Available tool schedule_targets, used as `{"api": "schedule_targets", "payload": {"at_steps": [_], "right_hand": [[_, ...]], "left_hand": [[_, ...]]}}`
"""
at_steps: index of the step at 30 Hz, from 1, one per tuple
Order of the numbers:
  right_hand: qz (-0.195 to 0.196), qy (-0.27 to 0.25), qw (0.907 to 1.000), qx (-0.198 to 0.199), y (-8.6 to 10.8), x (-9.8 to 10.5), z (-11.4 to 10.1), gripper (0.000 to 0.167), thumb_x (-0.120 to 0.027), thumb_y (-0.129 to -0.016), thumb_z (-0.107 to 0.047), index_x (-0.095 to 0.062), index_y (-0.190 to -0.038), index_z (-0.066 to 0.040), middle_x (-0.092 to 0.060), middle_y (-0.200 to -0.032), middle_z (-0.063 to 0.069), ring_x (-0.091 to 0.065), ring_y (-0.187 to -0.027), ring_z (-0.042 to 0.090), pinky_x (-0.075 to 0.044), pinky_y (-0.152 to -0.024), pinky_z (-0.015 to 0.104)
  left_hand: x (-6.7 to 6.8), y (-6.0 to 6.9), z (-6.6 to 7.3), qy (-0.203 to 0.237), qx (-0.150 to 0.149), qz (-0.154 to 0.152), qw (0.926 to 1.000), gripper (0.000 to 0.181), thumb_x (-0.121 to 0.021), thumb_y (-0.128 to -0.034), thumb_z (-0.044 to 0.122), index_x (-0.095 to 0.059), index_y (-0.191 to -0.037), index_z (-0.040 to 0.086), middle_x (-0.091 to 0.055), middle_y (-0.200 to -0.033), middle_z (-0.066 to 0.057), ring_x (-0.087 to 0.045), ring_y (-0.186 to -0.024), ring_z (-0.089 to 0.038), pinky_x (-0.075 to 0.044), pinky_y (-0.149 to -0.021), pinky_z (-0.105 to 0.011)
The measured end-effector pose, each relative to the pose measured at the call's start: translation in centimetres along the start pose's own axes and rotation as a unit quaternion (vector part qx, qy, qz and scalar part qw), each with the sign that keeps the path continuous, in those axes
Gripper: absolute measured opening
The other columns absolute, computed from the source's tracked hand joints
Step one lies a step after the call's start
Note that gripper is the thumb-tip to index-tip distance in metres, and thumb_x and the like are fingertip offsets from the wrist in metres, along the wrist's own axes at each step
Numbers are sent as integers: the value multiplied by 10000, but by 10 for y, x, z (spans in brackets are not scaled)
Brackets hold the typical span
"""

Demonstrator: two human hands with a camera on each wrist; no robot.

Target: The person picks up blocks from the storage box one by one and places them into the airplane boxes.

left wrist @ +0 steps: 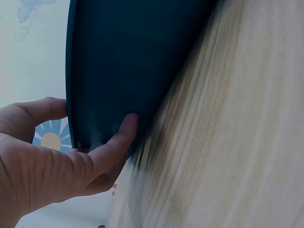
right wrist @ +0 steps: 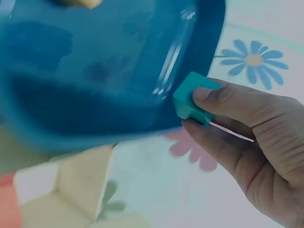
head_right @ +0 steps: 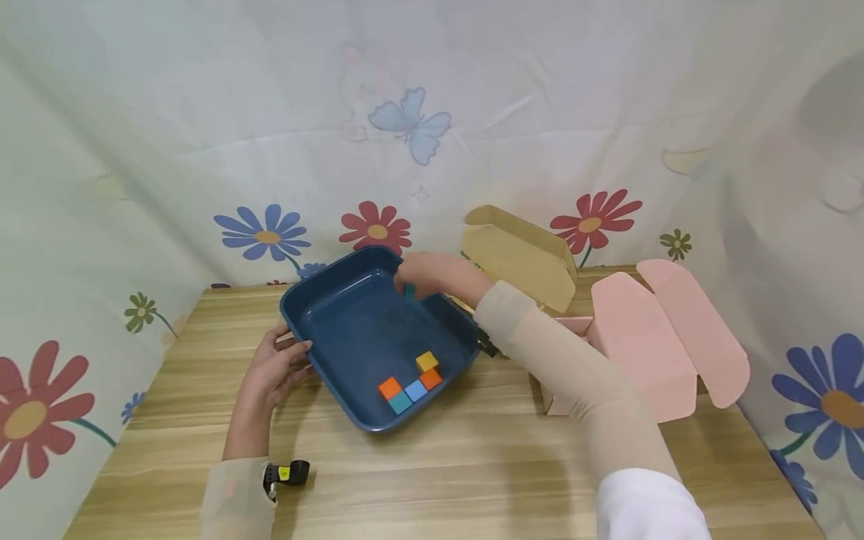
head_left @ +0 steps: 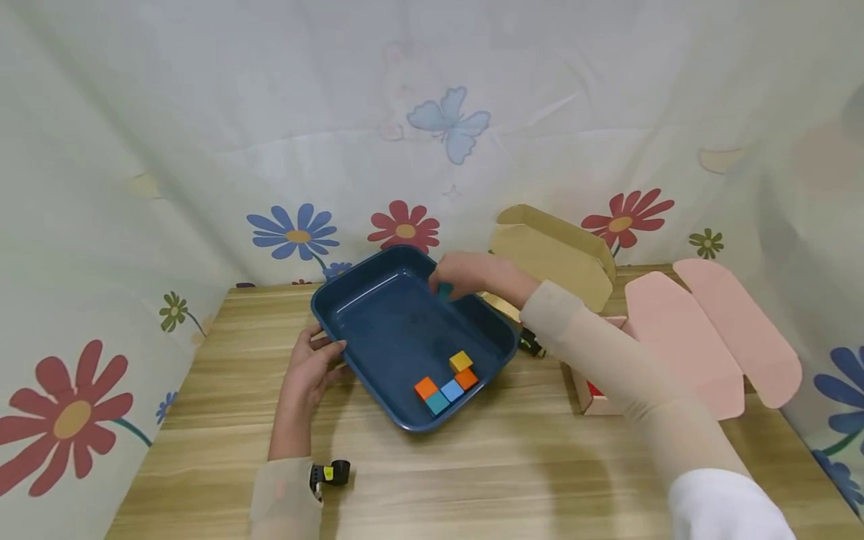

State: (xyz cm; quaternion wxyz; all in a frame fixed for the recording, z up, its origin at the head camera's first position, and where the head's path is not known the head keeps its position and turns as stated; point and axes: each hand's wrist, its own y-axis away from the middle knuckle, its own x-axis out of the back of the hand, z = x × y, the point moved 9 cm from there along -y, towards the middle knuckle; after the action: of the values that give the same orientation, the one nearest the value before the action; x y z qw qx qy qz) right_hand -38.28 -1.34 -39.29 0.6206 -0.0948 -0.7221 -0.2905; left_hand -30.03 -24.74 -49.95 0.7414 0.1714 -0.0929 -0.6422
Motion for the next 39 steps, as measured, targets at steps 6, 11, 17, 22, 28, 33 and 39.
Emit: {"api": "schedule_targets", "payload": {"at_steps": [6,11,17,22,28,33,39], "right_hand": [[-18,37,10000,-65,28,-10,18,239,-751,-924,-95,-753,-1160,-56,-743,-1125,78,-668,-1020,272,-576,-893,347],[137,-158,9991,-380,48,-14,36,204,-751,-905,-53,-758,-1103,-8,-747,-1074,120,-693,-956,274,-589,-866,373],[-334,-194,9949,-927,64,-32,57,200,-782,-880,-89,-763,-1059,0,-743,-1046,125,-686,-953,277,-587,-862,381],[-695,-304,9923,-976,67,-46,63,278,-816,-858,-108,-764,-1107,3,-731,-1098,129,-659,-1043,310,-575,-910,383],[-1093,-450,9882,-972,67,-58,68,361,-821,-822,-25,-736,-1171,12,-710,-1166,145,-647,-1023,276,-585,-886,359],[-1155,-467,9861,-1095,67,-65,73,360,-798,-839,-7,-731,-1193,-11,-711,-1162,129,-630,-984,249,-583,-883,354],[-1212,-473,9868,-968,62,-79,75,297,-820,-847,-56,-753,-1135,-29,-727,-1059,90,-607,-879,217,-584,-858,345]], "left_hand": [[4,-1,-1,66,-13,30,10000,758,-590,-986,-14,-169,-1603,114,-303,-1420,-176,-546,-1109,-284,-582,-881,-422],[3,-1,-2,105,14,-11,9999,761,-590,-989,-8,-161,-1605,115,-295,-1437,-185,-558,-1120,-301,-578,-891,-428],[4,-1,-2,77,13,-48,10000,766,-584,-993,-2,-146,-1610,120,-288,-1454,-200,-565,-1138,-317,-574,-904,-426],[2,0,-2,42,-35,-72,10000,757,-586,-992,-5,-154,-1604,108,-296,-1447,-207,-571,-1134,-328,-575,-901,-432],[1,0,-4,103,-3,-93,9999,753,-588,-994,-3,-164,-1603,124,-291,-1440,-192,-557,-1161,-345,-569,-910,-431],[-1,0,-2,110,-68,-200,9997,776,-590,-996,9,-138,-1615,134,-271,-1458,-188,-549,-1177,-352,-559,-930,-441],[-1,0,-2,116,-77,-214,9997,779,-588,-995,6,-133,-1616,128,-260,-1469,-197,-542,-1189,-361,-558,-930,-443]]}}
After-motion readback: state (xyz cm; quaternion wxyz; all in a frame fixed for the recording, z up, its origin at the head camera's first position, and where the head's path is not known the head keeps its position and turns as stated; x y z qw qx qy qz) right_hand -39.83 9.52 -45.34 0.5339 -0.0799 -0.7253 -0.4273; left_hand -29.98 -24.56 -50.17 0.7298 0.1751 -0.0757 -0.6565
